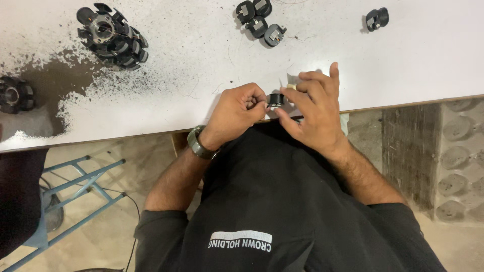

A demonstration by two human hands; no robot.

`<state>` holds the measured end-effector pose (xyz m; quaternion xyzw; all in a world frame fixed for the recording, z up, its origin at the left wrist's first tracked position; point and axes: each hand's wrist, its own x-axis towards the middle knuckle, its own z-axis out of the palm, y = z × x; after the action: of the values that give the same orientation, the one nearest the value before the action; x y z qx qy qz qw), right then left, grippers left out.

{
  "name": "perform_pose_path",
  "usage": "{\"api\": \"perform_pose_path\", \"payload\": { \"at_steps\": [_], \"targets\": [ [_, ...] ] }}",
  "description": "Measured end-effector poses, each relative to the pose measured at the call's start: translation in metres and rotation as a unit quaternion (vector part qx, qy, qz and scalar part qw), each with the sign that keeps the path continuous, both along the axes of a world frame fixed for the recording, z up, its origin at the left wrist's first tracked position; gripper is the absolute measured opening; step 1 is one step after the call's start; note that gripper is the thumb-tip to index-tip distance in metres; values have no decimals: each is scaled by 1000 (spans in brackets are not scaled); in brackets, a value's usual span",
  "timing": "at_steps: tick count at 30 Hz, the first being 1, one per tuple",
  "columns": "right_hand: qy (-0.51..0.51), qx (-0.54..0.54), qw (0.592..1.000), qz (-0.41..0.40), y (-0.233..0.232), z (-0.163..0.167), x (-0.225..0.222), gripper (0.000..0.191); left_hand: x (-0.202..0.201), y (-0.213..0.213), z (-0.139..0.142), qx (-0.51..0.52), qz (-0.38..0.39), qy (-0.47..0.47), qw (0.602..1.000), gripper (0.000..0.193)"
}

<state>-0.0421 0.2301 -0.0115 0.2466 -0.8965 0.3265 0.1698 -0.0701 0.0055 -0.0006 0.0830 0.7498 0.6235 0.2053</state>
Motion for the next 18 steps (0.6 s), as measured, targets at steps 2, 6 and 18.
{"api": "perform_pose_path", "payload": {
  "at_steps": [2, 6, 18],
  "targets": [
    [52, -45, 998, -10, 1, -3, 6, 27, 0, 3, 0, -24, 2, 14, 1000, 4],
    [27, -125, 991, 26, -4, -13, 18, 31, 0, 9, 0, -40, 13, 36, 998, 3],
    [27, -146, 989, 10, -15, -24, 23, 32, 4, 15, -8, 2, 30, 46, 998, 3]
  ]
}}
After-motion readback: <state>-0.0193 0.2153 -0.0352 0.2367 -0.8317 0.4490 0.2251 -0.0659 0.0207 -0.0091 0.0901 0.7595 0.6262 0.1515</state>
